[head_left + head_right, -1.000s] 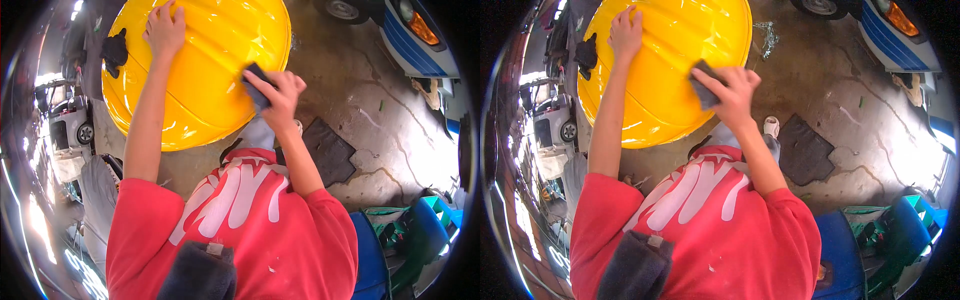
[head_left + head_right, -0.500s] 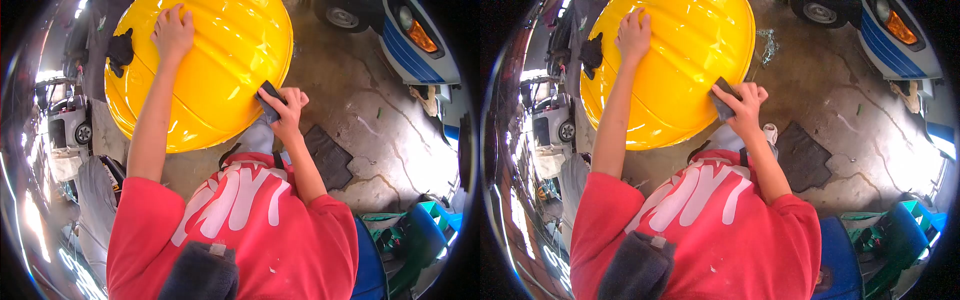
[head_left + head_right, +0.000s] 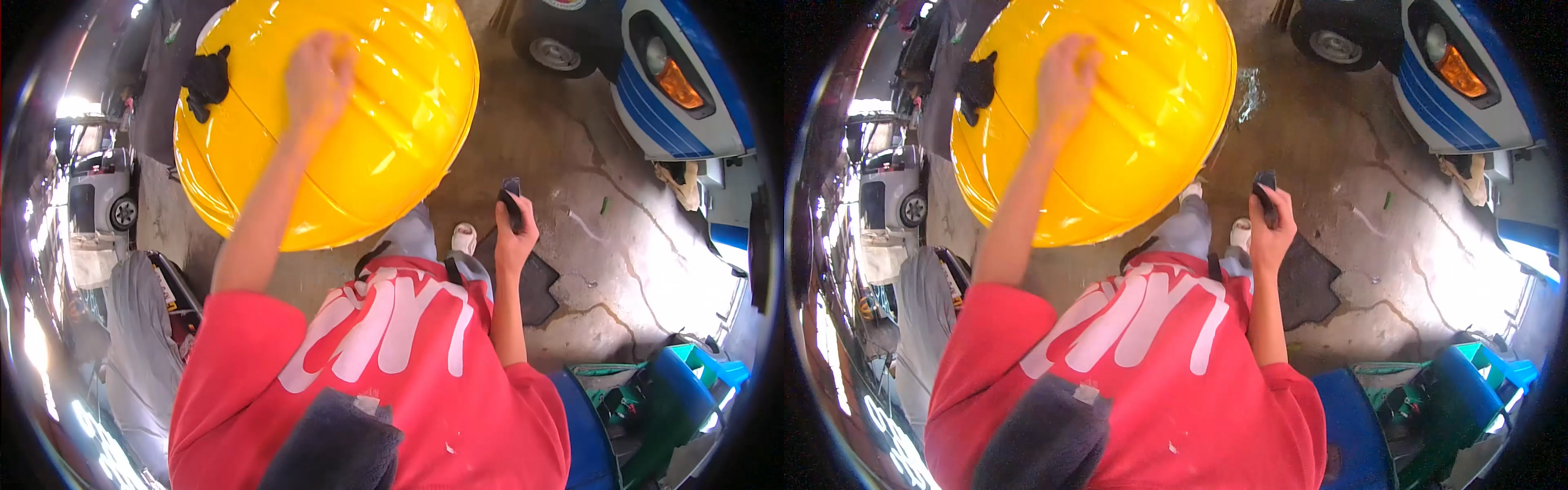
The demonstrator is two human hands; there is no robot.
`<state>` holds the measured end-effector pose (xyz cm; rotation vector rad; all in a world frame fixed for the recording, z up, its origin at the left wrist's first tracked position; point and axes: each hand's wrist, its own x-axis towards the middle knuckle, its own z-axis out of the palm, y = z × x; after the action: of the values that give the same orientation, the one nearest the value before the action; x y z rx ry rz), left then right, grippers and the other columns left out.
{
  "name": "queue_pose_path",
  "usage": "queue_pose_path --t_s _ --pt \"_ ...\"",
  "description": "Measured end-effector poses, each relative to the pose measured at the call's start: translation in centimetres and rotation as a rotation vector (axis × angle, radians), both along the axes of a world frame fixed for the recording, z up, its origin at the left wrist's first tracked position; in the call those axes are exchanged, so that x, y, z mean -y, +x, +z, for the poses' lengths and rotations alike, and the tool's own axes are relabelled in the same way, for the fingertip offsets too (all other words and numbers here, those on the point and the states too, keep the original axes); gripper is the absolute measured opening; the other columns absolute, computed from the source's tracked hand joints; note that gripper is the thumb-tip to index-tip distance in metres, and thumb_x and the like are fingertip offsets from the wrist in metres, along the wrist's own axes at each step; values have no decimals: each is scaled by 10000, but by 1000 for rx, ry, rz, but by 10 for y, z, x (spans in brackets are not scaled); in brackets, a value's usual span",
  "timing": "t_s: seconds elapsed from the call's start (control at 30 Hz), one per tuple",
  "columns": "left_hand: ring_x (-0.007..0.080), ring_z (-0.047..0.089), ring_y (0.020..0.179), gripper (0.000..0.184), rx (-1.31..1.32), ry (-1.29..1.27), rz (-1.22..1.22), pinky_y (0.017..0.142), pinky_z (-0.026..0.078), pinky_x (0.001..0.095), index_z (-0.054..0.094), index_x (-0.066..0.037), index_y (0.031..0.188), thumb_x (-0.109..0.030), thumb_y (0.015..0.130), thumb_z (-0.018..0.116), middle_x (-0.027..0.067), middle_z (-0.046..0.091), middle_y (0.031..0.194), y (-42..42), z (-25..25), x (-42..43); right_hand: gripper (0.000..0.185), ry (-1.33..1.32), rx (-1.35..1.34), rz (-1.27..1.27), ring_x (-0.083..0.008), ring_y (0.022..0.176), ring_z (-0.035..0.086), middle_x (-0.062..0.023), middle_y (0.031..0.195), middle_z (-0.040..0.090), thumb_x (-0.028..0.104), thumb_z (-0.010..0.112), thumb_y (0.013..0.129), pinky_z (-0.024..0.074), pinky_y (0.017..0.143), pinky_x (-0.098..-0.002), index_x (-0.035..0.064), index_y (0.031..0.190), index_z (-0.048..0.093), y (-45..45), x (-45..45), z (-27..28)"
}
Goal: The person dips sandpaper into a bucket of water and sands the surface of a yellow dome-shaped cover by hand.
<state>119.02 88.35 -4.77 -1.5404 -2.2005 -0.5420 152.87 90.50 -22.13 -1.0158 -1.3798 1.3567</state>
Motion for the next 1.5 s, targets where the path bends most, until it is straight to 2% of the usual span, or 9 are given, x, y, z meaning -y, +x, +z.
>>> queue_pose_path --t_s 0.13,0.17,0.4,0.67,0.83,0.9,1.1,1.27,1.5 --pt "300 648 1037 353 455 -147 -613 905 522 393 704 -118 1154 -169 814 785 84 687 1093 162 -2 41 119 -362 -322 166 -119 882 593 -64 1076 657 -45 734 783 476 806 -252 -33 891 688 8 7 38" --pt "278 652 1013 354 593 -164 -594 874 528 379 707 -117 1155 -173 815 785 78 685 1056 183 -11 48 122 -182 -353 233 -134 893 596 -64 1057 641 -49 732 771 482 776 -246 -27 884 692 10 8 37" --pt "233 660 856 299 1034 -366 -487 767 534 332 707 -74 1118 -122 830 769 72 662 946 191 2 62 137 -156 -276 415 -151 894 591 -47 991 580 4 794 788 492 774 -257 -40 880 703 24 26 54" --pt "192 664 861 203 871 -383 -395 753 522 313 687 -72 980 -139 815 786 66 672 904 170 5 63 226 -290 -267 290 -74 804 541 10 940 544 -36 776 798 441 675 -229 -11 1019 736 -13 44 92" --pt "254 673 992 247 372 18 -224 887 519 347 699 -64 1058 -197 862 769 75 711 1060 82 29 36 330 240 2 85 -196 772 539 -57 865 519 -34 763 750 437 661 -281 75 1062 752 -62 15 36" --pt "317 583 1177 373 116 -9 -136 1001 455 409 666 -102 1165 -320 873 747 135 637 1215 36 27 26 386 485 35 58 -228 828 552 -60 905 532 4 766 710 452 719 -317 95 1085 754 -80 9 35" --pt "356 393 1382 505 18 -66 126 1130 305 497 554 -170 1382 -456 968 592 168 450 1464 -14 -9 27 465 650 91 -64 -227 935 542 -46 964 538 40 738 679 418 843 -367 139 1133 760 -100 24 2" --pt "347 384 1397 512 29 -81 162 1139 293 491 539 -181 1399 -475 980 554 163 434 1484 -4 -3 25 502 706 -31 -8 -228 997 532 -37 976 535 39 720 645 374 896 -370 159 1130 765 -110 18 38" --pt "349 471 1325 446 -83 -49 150 1120 347 450 573 -118 1352 -392 1001 560 174 533 1402 -1 -3 27 519 673 150 -89 -184 974 539 -6 971 533 88 738 605 294 904 -375 197 1110 782 -97 11 6"
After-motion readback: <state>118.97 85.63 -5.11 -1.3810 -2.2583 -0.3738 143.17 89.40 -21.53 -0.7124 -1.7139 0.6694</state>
